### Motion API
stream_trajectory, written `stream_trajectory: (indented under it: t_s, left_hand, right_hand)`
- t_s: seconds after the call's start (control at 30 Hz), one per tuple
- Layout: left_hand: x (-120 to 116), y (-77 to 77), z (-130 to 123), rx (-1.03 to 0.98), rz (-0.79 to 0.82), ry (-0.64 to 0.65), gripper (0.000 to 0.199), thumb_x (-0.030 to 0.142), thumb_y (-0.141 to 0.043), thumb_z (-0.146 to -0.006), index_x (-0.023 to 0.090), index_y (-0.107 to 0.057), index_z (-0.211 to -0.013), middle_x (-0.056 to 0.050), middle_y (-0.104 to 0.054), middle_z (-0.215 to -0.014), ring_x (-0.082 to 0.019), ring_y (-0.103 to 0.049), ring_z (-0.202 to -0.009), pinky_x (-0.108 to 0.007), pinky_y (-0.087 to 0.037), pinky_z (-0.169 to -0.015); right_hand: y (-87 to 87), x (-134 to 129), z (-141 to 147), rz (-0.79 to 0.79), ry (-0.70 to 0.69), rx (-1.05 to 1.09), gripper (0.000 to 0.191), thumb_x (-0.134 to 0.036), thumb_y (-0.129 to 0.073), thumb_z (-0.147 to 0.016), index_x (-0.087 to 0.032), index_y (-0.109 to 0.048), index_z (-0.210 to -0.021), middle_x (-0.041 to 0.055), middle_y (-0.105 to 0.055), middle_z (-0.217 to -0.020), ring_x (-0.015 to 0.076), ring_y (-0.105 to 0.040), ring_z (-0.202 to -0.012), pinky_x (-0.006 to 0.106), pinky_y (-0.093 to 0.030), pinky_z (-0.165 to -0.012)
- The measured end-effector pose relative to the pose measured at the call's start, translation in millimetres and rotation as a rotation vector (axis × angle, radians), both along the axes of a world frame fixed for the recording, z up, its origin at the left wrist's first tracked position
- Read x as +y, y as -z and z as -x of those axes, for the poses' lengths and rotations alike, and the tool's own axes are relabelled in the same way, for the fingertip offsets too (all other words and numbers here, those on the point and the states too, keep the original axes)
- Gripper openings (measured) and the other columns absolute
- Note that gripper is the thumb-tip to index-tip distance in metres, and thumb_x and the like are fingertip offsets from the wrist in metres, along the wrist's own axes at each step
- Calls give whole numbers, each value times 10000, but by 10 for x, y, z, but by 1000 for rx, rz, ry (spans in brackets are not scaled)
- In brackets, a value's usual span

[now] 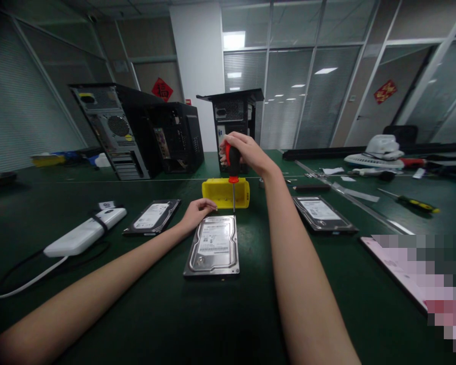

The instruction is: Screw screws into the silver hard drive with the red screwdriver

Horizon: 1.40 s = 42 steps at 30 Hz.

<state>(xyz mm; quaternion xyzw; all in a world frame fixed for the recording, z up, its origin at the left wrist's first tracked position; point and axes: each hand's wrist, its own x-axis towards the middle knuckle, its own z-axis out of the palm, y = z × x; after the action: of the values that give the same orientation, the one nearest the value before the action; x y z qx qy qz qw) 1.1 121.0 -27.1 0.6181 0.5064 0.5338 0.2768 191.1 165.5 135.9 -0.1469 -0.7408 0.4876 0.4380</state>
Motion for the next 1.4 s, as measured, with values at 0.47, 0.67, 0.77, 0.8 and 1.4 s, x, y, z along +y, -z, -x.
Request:
stream_trajectory:
  t_s: [0.47, 0.67, 0.77, 0.8, 1.4]
  left_hand:
    - [-2, -10, -11, -8, 4, 1, 188, 1, -558, -728, 141, -681, -704, -48, -731, -724, -173, -696, -744, -300, -534, -786]
    - [-8, -11, -12, -7, 7, -2, 182, 5, -565, -724, 143, -683, -712, -48, -732, -729, -177, -696, -761, -304, -532, -796]
    - [-14, -17, -13, -9, 12, -3, 184, 0, -564, -724, 142, -681, -711, -50, -732, -734, -176, -695, -760, -303, -531, -795]
    - [-14, -18, -14, -11, 12, -3, 186, -2, -562, -725, 140, -681, -712, -50, -732, -736, -175, -695, -758, -301, -530, -793]
    - [-24, -18, -20, -10, 13, -7, 203, -23, -558, -737, 133, -688, -727, -49, -733, -739, -169, -688, -752, -283, -522, -776]
  right_hand:
    - [43, 92, 12, -116, 110, -21, 261, -342, -419, -909, -161, -607, -883, 26, -561, -773, 109, -562, -644, 234, -535, -582]
    - [11, 36, -18, -84, 104, -47, 250, -362, -509, -886, -155, -628, -959, 37, -611, -840, 106, -602, -732, 221, -531, -648]
    - [-6, -5, -27, -83, 55, -24, 216, -347, -572, -856, -152, -631, -927, 45, -636, -922, 99, -624, -790, 197, -525, -664]
    - [-9, -13, -29, -84, 48, -22, 213, -349, -590, -846, -150, -626, -912, 50, -642, -941, 101, -629, -802, 188, -521, -647]
    - [25, 43, 28, 39, -10, 29, 284, -364, -399, -917, -163, -539, -773, 18, -557, -658, 115, -563, -564, 242, -526, -553]
